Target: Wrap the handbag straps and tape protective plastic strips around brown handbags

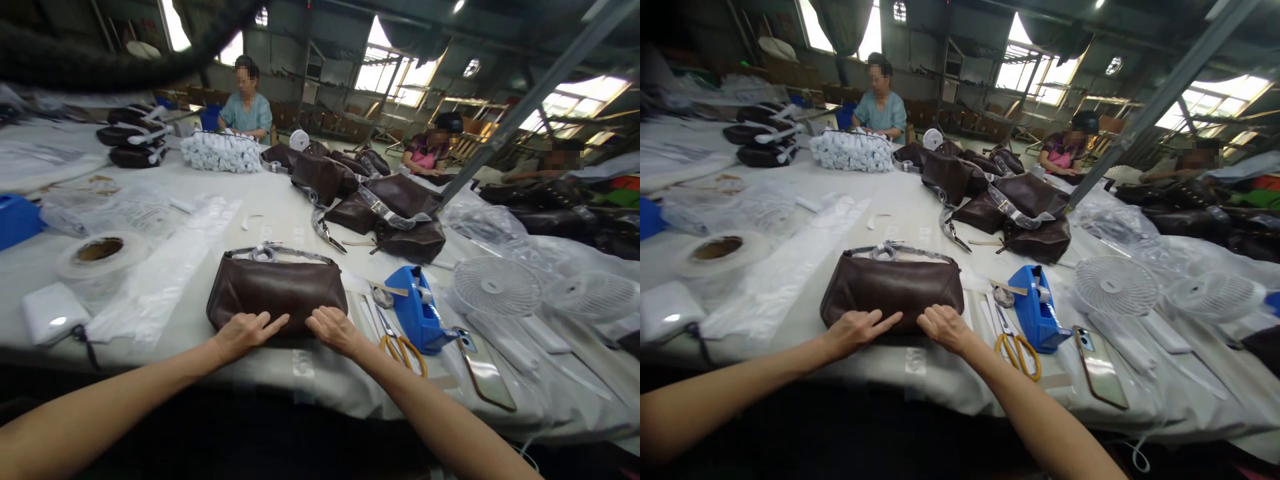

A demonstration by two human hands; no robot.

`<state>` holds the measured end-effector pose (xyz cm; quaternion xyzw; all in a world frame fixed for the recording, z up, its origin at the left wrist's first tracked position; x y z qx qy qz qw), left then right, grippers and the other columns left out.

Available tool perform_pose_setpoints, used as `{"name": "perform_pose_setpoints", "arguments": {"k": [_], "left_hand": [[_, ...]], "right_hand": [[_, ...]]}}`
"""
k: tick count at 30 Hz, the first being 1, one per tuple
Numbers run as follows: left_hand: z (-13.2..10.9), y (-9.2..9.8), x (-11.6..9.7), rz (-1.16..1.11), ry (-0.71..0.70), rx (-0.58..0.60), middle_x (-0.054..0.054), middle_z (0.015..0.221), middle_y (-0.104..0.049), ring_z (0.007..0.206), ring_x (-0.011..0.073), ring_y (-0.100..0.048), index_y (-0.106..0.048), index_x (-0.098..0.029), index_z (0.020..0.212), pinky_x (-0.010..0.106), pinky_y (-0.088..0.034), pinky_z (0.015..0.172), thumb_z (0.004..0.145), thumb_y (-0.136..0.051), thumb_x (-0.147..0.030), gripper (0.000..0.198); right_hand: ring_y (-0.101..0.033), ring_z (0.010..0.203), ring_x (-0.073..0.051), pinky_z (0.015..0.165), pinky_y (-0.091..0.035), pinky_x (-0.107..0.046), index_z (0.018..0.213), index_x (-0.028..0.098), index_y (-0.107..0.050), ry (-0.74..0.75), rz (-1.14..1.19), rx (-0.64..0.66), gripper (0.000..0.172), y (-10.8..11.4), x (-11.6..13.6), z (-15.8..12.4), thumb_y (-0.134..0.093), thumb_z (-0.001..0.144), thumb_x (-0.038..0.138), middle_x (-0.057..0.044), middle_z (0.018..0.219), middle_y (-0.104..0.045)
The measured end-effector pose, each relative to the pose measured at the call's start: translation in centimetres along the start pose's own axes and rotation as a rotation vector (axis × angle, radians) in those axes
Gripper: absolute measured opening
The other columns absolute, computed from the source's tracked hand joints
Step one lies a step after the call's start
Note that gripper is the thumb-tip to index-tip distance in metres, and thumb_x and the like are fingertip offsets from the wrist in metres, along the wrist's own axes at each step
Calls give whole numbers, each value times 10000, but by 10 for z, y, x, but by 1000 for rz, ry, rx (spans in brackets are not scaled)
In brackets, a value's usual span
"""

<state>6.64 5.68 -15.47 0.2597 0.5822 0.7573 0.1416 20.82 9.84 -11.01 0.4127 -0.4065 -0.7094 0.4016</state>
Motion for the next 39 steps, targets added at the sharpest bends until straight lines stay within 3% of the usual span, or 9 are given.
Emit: {"name": "perform_pose_setpoints", "arguments": {"k": [7, 13, 18, 23, 25, 27, 30, 34, 39], "left_hand": [[3, -20, -9, -30, -8, -66, -2, 727, -507, 529, 125, -525, -320, -289, 1445, 240, -328, 447, 902, -345, -23, 605], [3, -20, -5, -158, 27, -68, 8, 756, -515, 551, 129, -527, -312, -296, 1447, 239, -377, 482, 912, -338, -42, 593], [6, -16, -4, -223, 61, -54, 21, 769, -519, 561, 131, -527, -364, -296, 1422, 234, -412, 512, 930, -348, -88, 534], [-2, 17, 8, -421, 55, -65, 50, 834, -562, 632, 153, -555, -504, -273, 1334, 254, -454, 572, 930, -418, -195, 421], [-16, 38, 35, -616, 198, -179, 48, 835, -580, 689, 153, -577, -575, -252, 1266, 250, -470, 633, 933, -446, -276, 359], [-45, 49, 83, -775, 621, -364, 38, 765, -584, 677, 150, -581, -617, -208, 1202, 246, -473, 647, 941, -430, -366, 357], [-94, 29, 124, -1014, 1213, -357, -15, 562, -534, 475, 147, -537, -522, -131, 1287, 236, -431, 476, 901, -449, -516, 550], [-93, 0, 108, -1425, 1217, -26, -48, 484, -556, 359, 171, -552, -196, -129, 1475, 210, -384, 356, 722, -707, -517, 989], [-82, -14, 79, -1528, 1194, 23, -12, 569, -626, 470, 219, -646, 2, -166, 1493, 243, -478, 431, 756, -698, -326, 1029]], "right_hand": [[-388, 574, -148, 585, -252, -312, 659, 200, -525, -92, 54, -46, 348, -28, -1, -9, -353, 915, 40, 5, 588, -465], [-472, 628, -146, 604, -319, -284, 757, 203, -567, -76, 181, 71, 181, -1, -1, 3, -496, 878, 318, -8, 689, -559], [-560, 972, -241, 848, -395, -356, 1129, 164, -598, -226, 272, 47, 441, 21, -21, 46, -540, 856, 505, -123, 1055, -643], [-295, 1341, -386, 1069, -191, -566, 1401, 209, -436, -187, 124, 86, 801, -14, -16, 61, -560, 765, 679, -202, 1462, -381], [-268, 1359, -389, 1079, -169, -579, 1426, 198, -404, -182, 112, 109, 844, -25, -15, 57, -556, 759, 692, -215, 1478, -352], [-261, 1363, -390, 1083, -165, -580, 1434, 193, -393, -180, 111, 118, 854, -27, -16, 54, -567, 757, 684, -218, 1479, -350], [-263, 1363, -386, 1087, -168, -576, 1436, 188, -390, -176, 116, 121, 858, -24, -18, 54, -570, 757, 681, -220, 1469, -362], [-262, 1366, -384, 1087, -174, -576, 1442, 180, -379, -173, 114, 126, 855, -24, -19, 56, -555, 770, 678, -225, 1473, -348], [-252, 1373, -382, 1093, -169, -579, 1440, 193, -385, -168, 118, 140, 825, -28, -15, 56, -528, 790, 681, -215, 1484, -333]]}}
Point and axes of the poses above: each hand's wrist, its own z-axis towards the middle knuckle, its own y-axis out of the back of the hand, x = y × z, the point moved 8 cm from there along z, towards the middle knuckle
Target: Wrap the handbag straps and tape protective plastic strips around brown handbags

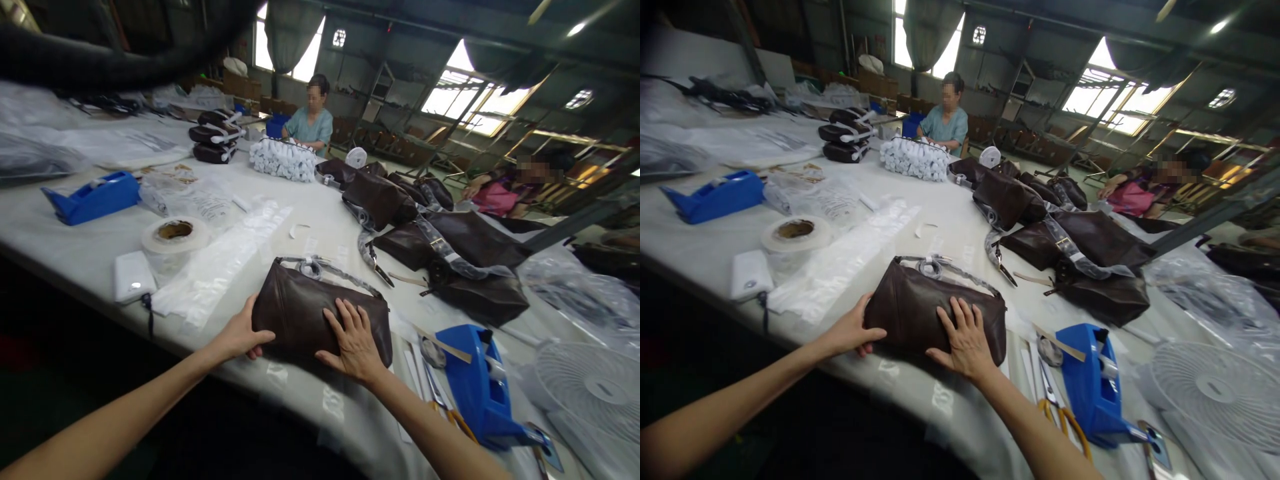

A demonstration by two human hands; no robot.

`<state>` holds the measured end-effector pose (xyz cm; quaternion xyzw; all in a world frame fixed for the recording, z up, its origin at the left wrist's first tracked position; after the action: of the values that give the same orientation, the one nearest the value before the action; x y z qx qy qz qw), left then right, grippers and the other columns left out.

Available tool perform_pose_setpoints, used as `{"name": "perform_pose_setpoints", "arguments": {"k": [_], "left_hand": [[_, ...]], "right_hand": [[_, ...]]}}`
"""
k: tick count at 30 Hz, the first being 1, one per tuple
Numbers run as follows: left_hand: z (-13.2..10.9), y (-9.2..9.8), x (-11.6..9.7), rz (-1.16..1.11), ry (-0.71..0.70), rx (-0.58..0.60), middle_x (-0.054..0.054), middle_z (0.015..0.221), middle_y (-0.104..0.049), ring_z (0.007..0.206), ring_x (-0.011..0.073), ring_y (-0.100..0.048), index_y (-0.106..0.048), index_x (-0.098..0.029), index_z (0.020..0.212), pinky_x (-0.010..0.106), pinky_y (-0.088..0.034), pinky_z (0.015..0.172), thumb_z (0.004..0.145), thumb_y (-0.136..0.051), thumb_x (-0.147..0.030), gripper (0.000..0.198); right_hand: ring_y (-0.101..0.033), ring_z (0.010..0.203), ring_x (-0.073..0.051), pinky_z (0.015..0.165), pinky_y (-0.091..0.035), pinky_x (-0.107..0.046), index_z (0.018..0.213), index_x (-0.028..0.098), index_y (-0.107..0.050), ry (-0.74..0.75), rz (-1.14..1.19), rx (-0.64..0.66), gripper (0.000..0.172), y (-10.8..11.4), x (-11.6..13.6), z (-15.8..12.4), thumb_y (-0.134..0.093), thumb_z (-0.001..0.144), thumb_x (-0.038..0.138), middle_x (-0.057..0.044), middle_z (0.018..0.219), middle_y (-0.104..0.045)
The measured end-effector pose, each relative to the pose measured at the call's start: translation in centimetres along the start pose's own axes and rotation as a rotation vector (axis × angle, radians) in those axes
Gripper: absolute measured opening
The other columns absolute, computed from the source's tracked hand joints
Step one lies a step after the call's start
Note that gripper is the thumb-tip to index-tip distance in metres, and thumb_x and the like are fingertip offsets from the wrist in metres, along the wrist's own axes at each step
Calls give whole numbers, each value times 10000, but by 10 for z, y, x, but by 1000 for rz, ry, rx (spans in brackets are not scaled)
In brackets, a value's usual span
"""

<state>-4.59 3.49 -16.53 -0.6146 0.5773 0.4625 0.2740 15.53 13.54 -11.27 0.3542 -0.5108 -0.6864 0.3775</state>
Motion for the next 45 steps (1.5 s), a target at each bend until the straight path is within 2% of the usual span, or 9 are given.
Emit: {"name": "perform_pose_setpoints", "arguments": {"k": [6, 11, 14, 17, 22, 25, 32, 39, 45], "left_hand": [[-4, 12, -10, 465, -138, -62, 145, 923, -701, 756, 293, -700, -83, -137, 1493, 372, -534, 678, 824, -590, -449, 896], [-3, 42, -94, 982, -301, -219, 131, 969, -687, 978, 356, -639, -521, -231, 1290, 450, -490, 807, 835, -452, -665, 633], [6, -14, -159, 985, -724, -15, 141, 1213, -594, 1130, 321, -557, -465, -245, 1350, 410, -459, 903, 849, -486, -619, 625], [22, -91, -182, 1065, -874, 341, 211, 1348, -485, 1206, 395, -490, -408, -212, 1408, 493, -422, 952, 781, -570, -643, 778], [22, -154, -162, 1233, -1031, 623, 212, 1520, -282, 1272, 569, -342, -295, -340, 1465, 759, -263, 939, 604, -719, -685, 1020], [6, -136, -129, 1239, -1269, 619, 148, 1588, -122, 1353, 561, -191, -203, -402, 1480, 804, -102, 985, 526, -774, -676, 1146], [18, -80, -63, 1220, -1384, 291, 91, 1600, -93, 1394, 491, -165, -259, -422, 1457, 781, -95, 1016, 672, -711, -528, 912], [15, -82, -68, 1242, -1509, 171, 130, 1567, -215, 1379, 463, -230, -312, -376, 1448, 721, -116, 1052, 718, -652, -540, 821], [15, -82, -67, 1228, -1696, 35, 83, 1473, -416, 1346, 417, -323, -404, -410, 1393, 666, -68, 1097, 751, -617, -607, 705]], "right_hand": [[-254, 1375, -389, 1095, -169, -583, 1440, 207, -388, -20, -12, 4, 802, -1, 2, -1, -539, 796, 659, -209, 1483, -341], [-250, 1378, -391, 1095, -177, -582, 1451, 216, -367, -32, -3, 15, 838, 0, -1, -3, -562, 774, 670, -203, 1491, -329], [-247, 1378, -391, 1095, -172, -593, 1451, 219, -364, -38, 16, 15, 849, 1, -2, -4, -564, 766, 679, -198, 1496, -325], [-249, 1376, -391, 1102, -175, -595, 1444, 220, -375, -37, 52, 32, 869, 0, -4, -7, -548, 752, 717, -175, 1490, -349], [-226, 1380, -411, 1098, -192, -617, 1487, 239, -277, -42, 101, 4, 937, -3, -10, -13, -521, 741, 750, -152, 1519, -311], [-209, 1400, -389, 1107, -195, -610, 1501, 264, -225, -42, 142, -3, 944, -6, -12, -16, -501, 749, 762, -144, 1543, -271], [-172, 1431, -371, 1130, -156, -606, 1507, 311, -174, -61, 269, 102, 888, -3, -12, -16, -503, 787, 715, -114, 1578, -208], [-210, 1436, -313, 1140, -89, -579, 1499, 333, -185, 132, 369, 290, 790, 25, -31, -20, -430, 844, 701, -107, 1572, -231], [-242, 1427, -266, 1150, 111, -491, 1485, 279, -263, 196, 168, 76, 745, 10, -38, -37, -429, 865, 657, -92, 1534, -333]]}}
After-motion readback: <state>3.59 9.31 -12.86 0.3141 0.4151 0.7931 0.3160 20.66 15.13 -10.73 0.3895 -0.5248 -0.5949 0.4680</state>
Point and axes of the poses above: each hand's wrist, its own z-axis towards the middle knuckle, its own y-axis out of the back of the hand, x = y × z, the point moved 8 cm from there along z, towards the middle knuckle
